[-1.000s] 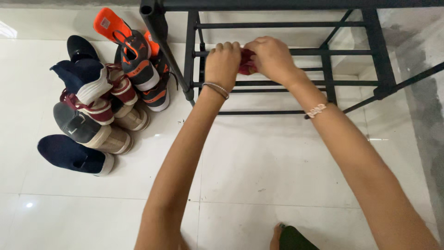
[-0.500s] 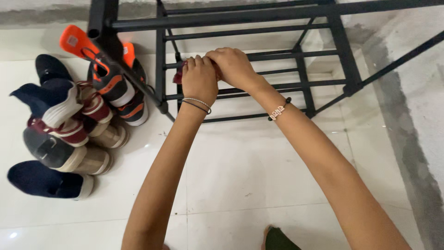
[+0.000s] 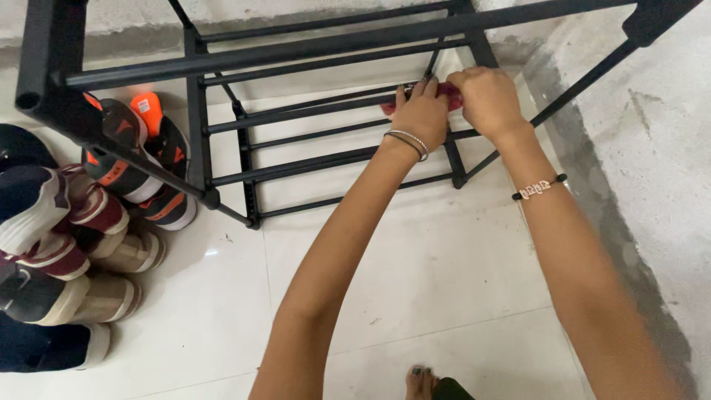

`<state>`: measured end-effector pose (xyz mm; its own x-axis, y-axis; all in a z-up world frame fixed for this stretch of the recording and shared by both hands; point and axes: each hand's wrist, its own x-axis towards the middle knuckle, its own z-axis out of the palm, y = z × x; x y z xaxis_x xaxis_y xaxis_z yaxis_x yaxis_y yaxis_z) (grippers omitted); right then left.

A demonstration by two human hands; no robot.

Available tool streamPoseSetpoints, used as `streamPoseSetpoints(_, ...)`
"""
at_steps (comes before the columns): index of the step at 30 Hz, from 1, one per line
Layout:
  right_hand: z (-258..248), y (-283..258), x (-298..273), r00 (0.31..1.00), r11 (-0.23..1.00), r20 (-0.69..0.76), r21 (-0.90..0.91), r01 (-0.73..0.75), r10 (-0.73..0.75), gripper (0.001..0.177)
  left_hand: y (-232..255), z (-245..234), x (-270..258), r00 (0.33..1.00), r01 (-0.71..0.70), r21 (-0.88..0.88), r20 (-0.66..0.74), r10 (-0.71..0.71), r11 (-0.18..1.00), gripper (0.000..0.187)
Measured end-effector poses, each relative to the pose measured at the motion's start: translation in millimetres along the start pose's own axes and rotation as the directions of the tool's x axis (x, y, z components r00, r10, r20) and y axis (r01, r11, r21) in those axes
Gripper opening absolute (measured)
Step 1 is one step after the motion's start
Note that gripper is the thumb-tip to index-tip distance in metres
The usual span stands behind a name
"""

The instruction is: The person wipes the metal bars of a black shoe rack using a pink cloth. They clean the horizontal bars and vertical supports systematically, moving from one side to the other.

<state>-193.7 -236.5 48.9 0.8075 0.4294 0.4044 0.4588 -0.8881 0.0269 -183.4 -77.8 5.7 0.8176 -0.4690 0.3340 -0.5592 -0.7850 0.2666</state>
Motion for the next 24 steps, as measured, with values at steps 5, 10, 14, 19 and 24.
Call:
streamPoseSetpoints(5,7.4,-4.9,0.7,0.996,0.998,-0.077,-0.052,0.031,-0.035,0.032,-5.6,-3.9,-1.2,1.000,0.006,-0.031,0.029,-0.005,1.000,0.044)
streamPoseSetpoints(10,5.2,-53.1,23.4,0.996,0.985,-0.041,0.152,0.084,-0.078,0.028,-42.8,-40.7,-52.9,0.996,-0.012,0.003,-0.093,0.012,1.000,0.055)
streamPoseSetpoints(14,14.7,-113.1,54.0,0.976,0.946,-0.103,0.244,0.213,-0.193,0.027,-84.0,-78.0,-100.0,0.993,0.060,0.002,-0.102,-0.059,0.998,0.056)
streamPoseSetpoints(19,37.2,-192.5,94.6,0.944,0.870,-0.130,0.368,0.330,-0.303,0.026,-141.9,-114.0,-158.0,0.964,0.250,0.076,-0.108,-0.241,0.965,0.054)
streamPoseSetpoints(24,52.8,-263.7,125.7,0.936,0.867,-0.076,0.358,0.347,-0.344,0.022,-173.7,-133.6,-192.4,0.919,0.360,0.212,-0.247,-0.307,0.908,0.048)
